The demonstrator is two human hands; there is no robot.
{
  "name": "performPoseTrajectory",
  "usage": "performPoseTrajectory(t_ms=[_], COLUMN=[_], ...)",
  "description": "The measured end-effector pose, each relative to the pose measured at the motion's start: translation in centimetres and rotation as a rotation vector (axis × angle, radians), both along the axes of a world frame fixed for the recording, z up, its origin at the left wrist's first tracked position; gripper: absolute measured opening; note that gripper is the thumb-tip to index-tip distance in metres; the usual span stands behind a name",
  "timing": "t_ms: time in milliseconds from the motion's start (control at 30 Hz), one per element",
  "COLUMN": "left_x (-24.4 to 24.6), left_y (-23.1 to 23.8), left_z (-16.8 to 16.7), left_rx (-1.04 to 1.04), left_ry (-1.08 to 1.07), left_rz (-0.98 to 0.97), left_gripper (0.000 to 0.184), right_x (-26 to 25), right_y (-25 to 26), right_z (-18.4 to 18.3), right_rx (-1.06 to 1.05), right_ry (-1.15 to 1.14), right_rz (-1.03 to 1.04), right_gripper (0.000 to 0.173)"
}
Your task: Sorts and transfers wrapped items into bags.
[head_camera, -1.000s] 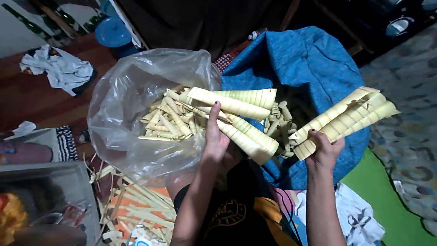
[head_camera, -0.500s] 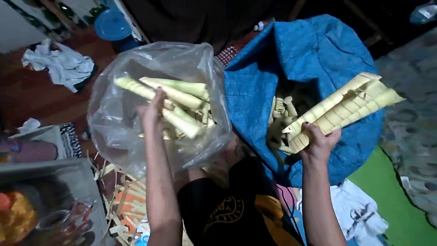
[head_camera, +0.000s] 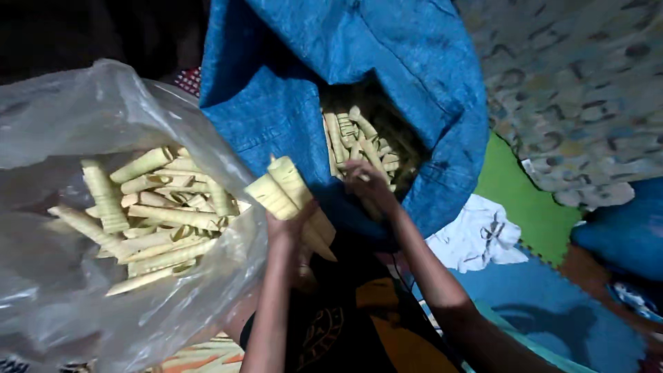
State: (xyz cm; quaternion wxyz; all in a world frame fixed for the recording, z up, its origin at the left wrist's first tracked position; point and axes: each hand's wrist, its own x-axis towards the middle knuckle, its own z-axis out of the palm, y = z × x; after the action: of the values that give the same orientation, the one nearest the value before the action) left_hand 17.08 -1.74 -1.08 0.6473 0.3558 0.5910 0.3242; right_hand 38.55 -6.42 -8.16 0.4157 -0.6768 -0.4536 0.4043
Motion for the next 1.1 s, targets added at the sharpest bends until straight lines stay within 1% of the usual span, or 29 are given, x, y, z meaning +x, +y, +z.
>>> performPoseTrajectory(t_ms=[33,67,100,133,167,200,233,300,367,433,467,500,533,567,600,667,700,733,767,800,833,867,900,933,967,1000,1033,1067,1100], left_x=[-0.4,-0.8,-1.3,-1.7,-2.1,-2.5,-2.9,-3.6,-3.8,-4.1,-4.4,-4.7,-5.4,-6.3,-7.6,-11.8,-14.3,-17.1,-19.8,-22.1,-23.9,-25.0,-25.4,-25.4,-24.3,-22.2,-19.1,-15.3,-11.3], left_y=[0.0,0.0,-0.2,-0.3,-0.5,-0.6,-0.8,-0.9,-1.0,-1.3,-1.5,-1.6,-1.6,-1.4,-1.0,0.3,1.1,2.1,3.2,4.2,5.2,6.2,6.8,7.3,7.5,7.3,6.5,5.3,4.2], left_z=[0.0,-0.1,-0.4,-0.7,-1.0,-1.2,-1.2,-1.1,-1.2,-1.2,-0.9,-0.3,0.4,1.3,2.2,2.9,2.8,2.4,1.9,1.4,1.2,1.3,1.6,2.0,2.6,3.1,3.4,3.3,2.6], left_rx=[0.008,0.041,0.094,0.159,0.220,0.271,0.303,0.337,0.358,0.371,0.378,0.379,0.361,0.331,0.292,0.245,0.223,0.203,0.180,0.149,0.109,0.081,0.087,0.147,0.267,0.416,0.543,0.659,0.779], left_ry=[0.007,0.011,0.018,0.030,0.045,0.059,0.080,0.094,0.071,0.046,0.042,0.045,0.051,0.054,0.063,0.101,0.137,0.201,0.293,0.414,0.555,0.694,0.787,0.839,0.854,0.849,0.814,0.754,0.658], left_rz=[0.042,0.068,0.072,0.071,0.062,0.054,0.044,0.059,0.098,0.110,0.110,0.127,0.169,0.240,0.333,0.450,0.472,0.475,0.456,0.421,0.381,0.356,0.351,0.345,0.328,0.298,0.245,0.169,0.063], left_gripper=[0.064,0.066,0.067,0.068,0.071,0.073,0.078,0.081,0.079,0.078,0.076,0.075,0.072,0.068,0.060,0.044,0.035,0.032,0.037,0.047,0.058,0.065,0.074,0.085,0.089,0.085,0.077,0.067,0.058], right_x=[2.3,4.5,6.2,7.3,7.7,7.5,7.0,5.5,4.3,3.7,3.4,3.2,2.9,2.5,1.7,-1.6,-3.7,-6.1,-8.6,-11.0,-13.1,-14.7,-15.8,-16.2,-15.7,-14.4,-12.2,-9.3,-6.1], right_y=[1.2,2.3,3.3,4.1,4.5,4.6,4.5,4.5,5.2,6.4,6.9,7.4,7.6,7.3,6.5,3.7,2.9,2.9,3.4,4.1,4.6,5.2,6.1,6.8,7.2,6.8,6.3,5.8,4.8], right_z=[-2.5,-5.1,-7.4,-9.4,-10.6,-11.1,-11.0,-9.9,-10.2,-12.1,-13.0,-13.3,-12.7,-11.3,-9.0,-3.0,0.0,3.0,5.6,7.5,8.6,8.9,8.6,8.1,7.6,6.8,5.3,3.3,1.0], right_rx=[-0.092,-0.229,-0.379,-0.523,-0.627,-0.680,-0.676,-0.537,-0.425,-0.513,-0.573,-0.616,-0.610,-0.545,-0.427,-0.141,0.018,0.157,0.252,0.275,0.219,0.161,0.156,0.173,0.209,0.263,0.315,0.318,0.221], right_ry=[-0.120,-0.228,-0.305,-0.376,-0.431,-0.471,-0.472,-0.431,-0.376,-0.320,-0.305,-0.317,-0.321,-0.325,-0.323,-0.257,-0.164,-0.034,0.075,0.173,0.265,0.351,0.387,0.399,0.372,0.298,0.198,0.088,-0.027], right_rz=[-0.162,-0.281,-0.348,-0.370,-0.375,-0.377,-0.399,-0.459,-0.401,-0.297,-0.272,-0.276,-0.313,-0.381,-0.472,-0.676,-0.754,-0.807,-0.811,-0.749,-0.609,-0.399,-0.187,-0.013,0.069,0.064,0.007,-0.089,-0.184], right_gripper=[0.055,0.065,0.074,0.078,0.078,0.073,0.069,0.060,0.060,0.073,0.075,0.073,0.067,0.062,0.061,0.068,0.070,0.067,0.057,0.047,0.049,0.056,0.072,0.093,0.102,0.098,0.085,0.068,0.054])
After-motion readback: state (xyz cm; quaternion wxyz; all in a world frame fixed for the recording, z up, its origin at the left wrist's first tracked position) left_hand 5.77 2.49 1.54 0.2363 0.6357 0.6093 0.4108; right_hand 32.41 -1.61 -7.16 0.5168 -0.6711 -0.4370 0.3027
